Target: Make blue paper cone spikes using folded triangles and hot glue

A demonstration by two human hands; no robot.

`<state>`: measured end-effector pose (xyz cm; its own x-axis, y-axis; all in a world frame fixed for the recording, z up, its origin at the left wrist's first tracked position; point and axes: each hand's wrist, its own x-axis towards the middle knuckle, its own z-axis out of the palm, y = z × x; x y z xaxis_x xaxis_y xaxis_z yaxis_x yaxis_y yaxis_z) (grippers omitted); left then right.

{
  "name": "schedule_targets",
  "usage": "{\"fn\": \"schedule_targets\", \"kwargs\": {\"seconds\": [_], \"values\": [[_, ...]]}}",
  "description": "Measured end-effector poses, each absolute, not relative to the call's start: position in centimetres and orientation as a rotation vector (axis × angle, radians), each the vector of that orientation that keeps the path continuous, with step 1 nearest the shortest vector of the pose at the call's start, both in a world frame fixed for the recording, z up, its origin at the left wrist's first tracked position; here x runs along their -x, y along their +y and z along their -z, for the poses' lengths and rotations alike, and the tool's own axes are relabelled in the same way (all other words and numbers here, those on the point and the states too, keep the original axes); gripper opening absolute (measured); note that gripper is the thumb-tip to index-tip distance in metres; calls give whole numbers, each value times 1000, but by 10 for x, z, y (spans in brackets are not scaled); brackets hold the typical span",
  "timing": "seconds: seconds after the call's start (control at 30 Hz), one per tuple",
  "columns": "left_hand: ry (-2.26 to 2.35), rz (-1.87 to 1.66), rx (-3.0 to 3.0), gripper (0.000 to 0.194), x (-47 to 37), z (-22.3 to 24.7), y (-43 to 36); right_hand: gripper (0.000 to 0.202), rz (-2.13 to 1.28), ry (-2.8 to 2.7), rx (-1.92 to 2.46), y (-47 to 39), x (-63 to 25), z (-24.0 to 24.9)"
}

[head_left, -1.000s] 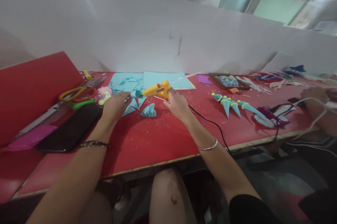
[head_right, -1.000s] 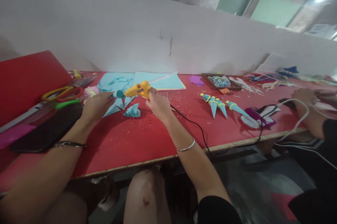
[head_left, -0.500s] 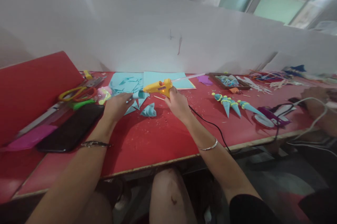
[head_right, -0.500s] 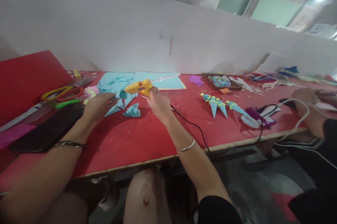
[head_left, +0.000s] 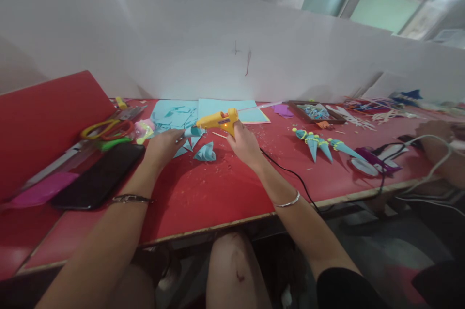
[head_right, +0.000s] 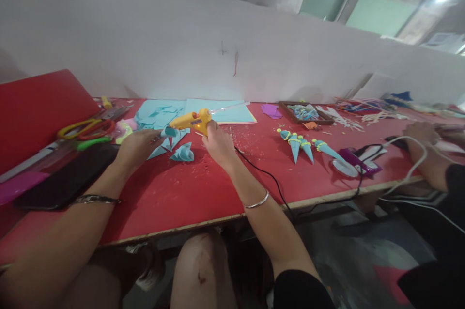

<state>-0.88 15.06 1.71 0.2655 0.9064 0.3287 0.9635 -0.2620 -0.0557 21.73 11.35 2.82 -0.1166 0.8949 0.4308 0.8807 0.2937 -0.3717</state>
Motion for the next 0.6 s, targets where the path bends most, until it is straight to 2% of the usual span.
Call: {"fn": "schedule_targets", "kwargs": {"seconds": [0.6], "values": [[-1853,438,2271,34,13,-22,150,36,14,-2039,1594,116,-221,-24]]}}
